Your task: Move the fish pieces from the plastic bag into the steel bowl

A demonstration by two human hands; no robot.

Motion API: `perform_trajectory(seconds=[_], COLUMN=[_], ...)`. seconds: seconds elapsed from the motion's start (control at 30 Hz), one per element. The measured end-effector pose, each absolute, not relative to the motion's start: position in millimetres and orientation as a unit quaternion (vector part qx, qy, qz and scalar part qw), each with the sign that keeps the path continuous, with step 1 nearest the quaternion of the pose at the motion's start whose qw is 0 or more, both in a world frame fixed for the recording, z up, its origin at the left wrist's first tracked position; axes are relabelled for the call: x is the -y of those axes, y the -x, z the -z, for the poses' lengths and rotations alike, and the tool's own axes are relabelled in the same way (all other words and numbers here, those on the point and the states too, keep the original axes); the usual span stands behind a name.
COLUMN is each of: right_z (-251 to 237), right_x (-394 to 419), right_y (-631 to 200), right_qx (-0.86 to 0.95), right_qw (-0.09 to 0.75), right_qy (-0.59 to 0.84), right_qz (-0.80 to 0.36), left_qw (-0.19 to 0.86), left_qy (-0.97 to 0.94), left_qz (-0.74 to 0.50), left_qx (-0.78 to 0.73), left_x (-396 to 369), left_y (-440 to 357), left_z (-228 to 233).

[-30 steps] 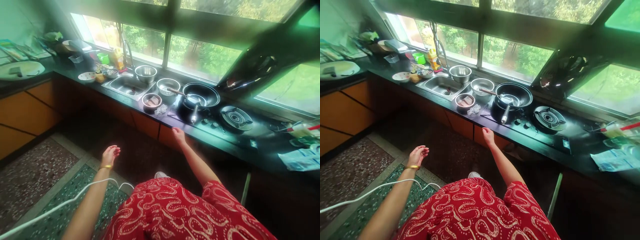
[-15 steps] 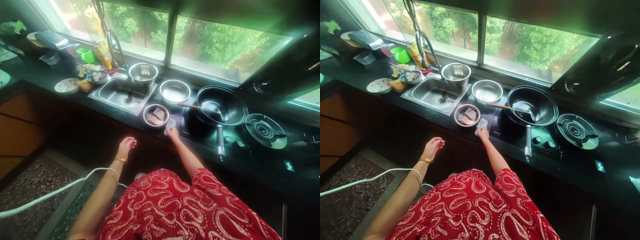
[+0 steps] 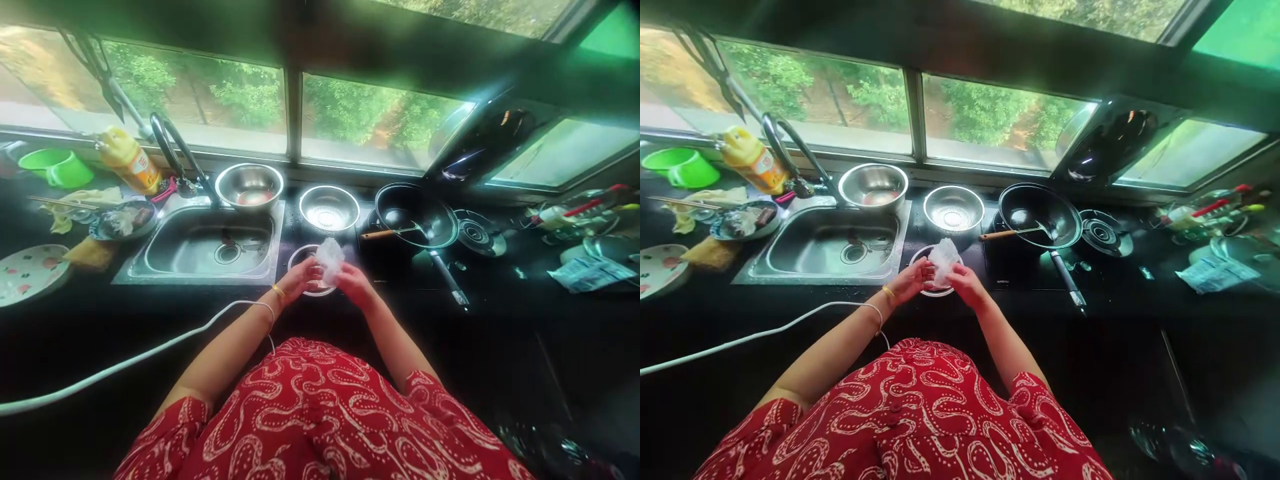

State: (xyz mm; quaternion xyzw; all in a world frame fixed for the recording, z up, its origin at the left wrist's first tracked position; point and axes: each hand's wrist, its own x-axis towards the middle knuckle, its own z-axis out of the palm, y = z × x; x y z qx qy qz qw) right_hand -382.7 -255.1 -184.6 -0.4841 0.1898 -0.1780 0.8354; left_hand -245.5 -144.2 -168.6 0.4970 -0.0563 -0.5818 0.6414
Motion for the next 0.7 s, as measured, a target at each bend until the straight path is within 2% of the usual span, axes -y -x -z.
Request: perform_trajectory(seconds=[0.23, 0.5, 0.7], right_z=[212, 211, 225], right_x=[207, 200, 218], right_y=[337, 324, 354], right_qx=[-0.319, -0.393, -0.460], right_qw=[0.696, 0.682, 0.650], right_qy=[0.618, 0.575, 0.559], right_qz=[0.178, 0.223, 0.232], left_qw=[0.678, 0.739, 0.700], left_qy=[-0.468, -0.519, -0.627], left_qz=[0.564, 0.428, 0.333], left_qx=[0.058, 0.032, 0.080], left_x=[128, 110, 133], left_y=[172, 73, 48], left_z=[177, 185, 200])
